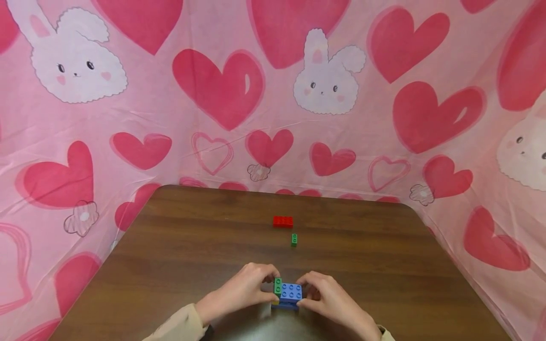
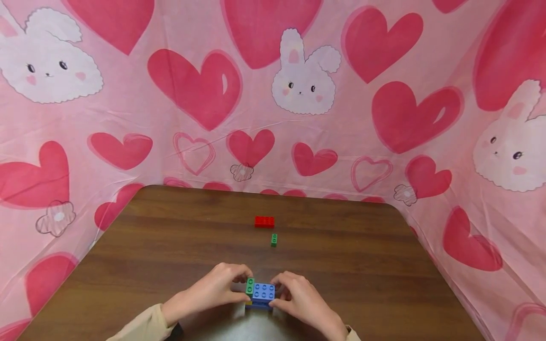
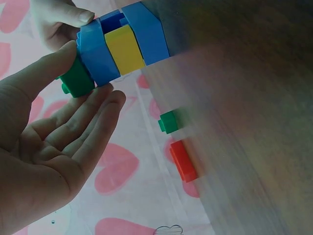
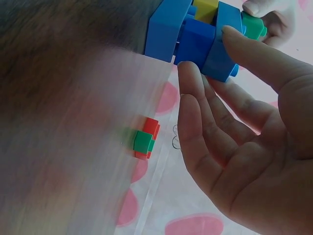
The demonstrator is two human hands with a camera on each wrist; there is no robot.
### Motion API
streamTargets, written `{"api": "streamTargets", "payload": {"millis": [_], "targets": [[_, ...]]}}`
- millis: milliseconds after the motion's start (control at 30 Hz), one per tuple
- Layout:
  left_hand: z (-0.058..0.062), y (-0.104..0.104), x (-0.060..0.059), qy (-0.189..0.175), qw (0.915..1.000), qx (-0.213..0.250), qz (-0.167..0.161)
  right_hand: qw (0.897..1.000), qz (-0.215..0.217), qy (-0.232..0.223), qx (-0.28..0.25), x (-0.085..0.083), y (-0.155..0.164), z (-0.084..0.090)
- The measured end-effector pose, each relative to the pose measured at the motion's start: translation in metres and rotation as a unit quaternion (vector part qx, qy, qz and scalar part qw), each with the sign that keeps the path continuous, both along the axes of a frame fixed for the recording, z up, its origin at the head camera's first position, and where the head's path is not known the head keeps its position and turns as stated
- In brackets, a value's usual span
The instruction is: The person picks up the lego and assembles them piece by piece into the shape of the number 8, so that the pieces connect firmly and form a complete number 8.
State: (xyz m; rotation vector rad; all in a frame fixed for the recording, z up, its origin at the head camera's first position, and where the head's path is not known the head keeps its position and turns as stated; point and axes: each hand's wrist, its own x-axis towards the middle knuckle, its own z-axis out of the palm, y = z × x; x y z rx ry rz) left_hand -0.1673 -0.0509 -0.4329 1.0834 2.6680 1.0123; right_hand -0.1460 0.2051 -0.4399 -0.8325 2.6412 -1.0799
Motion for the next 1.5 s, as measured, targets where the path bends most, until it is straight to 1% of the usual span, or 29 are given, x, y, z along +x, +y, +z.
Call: {"api": "streamTargets", "payload": {"millis": [167, 300, 400, 633, 767, 900, 967, 1300, 1400, 1500], "targets": [[0.0, 0.0, 0.0, -0.001, 1.0, -0.002, 0.001, 1.0, -0.004, -0.001, 0.008, 0.001, 0.0, -0.001], [0.0, 0.0, 0.0, 0.002, 1.0, -0.004, 0.001, 1.0, 0.002, 0.007, 0.008, 0.0, 0.001, -0.002], [-0.001, 0.001, 0.001, 0.009, 0.9999, -0.005, 0.003, 1.0, 0.015, 0.012, 0.002, -0.001, 0.003, -0.003], [-0.001, 0.001, 0.003, 0.012, 0.9999, -0.006, 0.007, 0.999, 0.039, 0.002, -0.026, -0.005, 0.008, 0.001], [-0.001, 0.001, 0.003, 0.012, 0.9999, -0.005, 0.007, 0.998, 0.043, 0.024, -0.039, -0.007, 0.009, 0.004], [-0.002, 0.001, 0.004, 0.015, 0.9999, -0.004, 0.005, 0.997, 0.036, 0.051, -0.042, -0.011, 0.011, 0.007], [-0.002, 0.001, 0.004, 0.02, 0.9998, -0.005, 0.006, 0.997, 0.03, 0.056, -0.04, -0.013, 0.011, 0.008], [-0.004, 0.002, 0.007, 0.054, 0.9985, -0.003, 0.011, 0.998, 0.01, 0.058, -0.028, -0.027, 0.015, 0.008], [-0.004, 0.002, 0.006, 0.053, 0.9985, -0.004, 0.01, 0.998, 0.004, 0.058, -0.028, -0.031, 0.016, 0.006], [-0.003, 0.002, 0.006, 0.041, 0.9991, -0.004, 0.012, 0.998, -0.001, 0.061, -0.027, -0.035, 0.017, 0.005]]}}
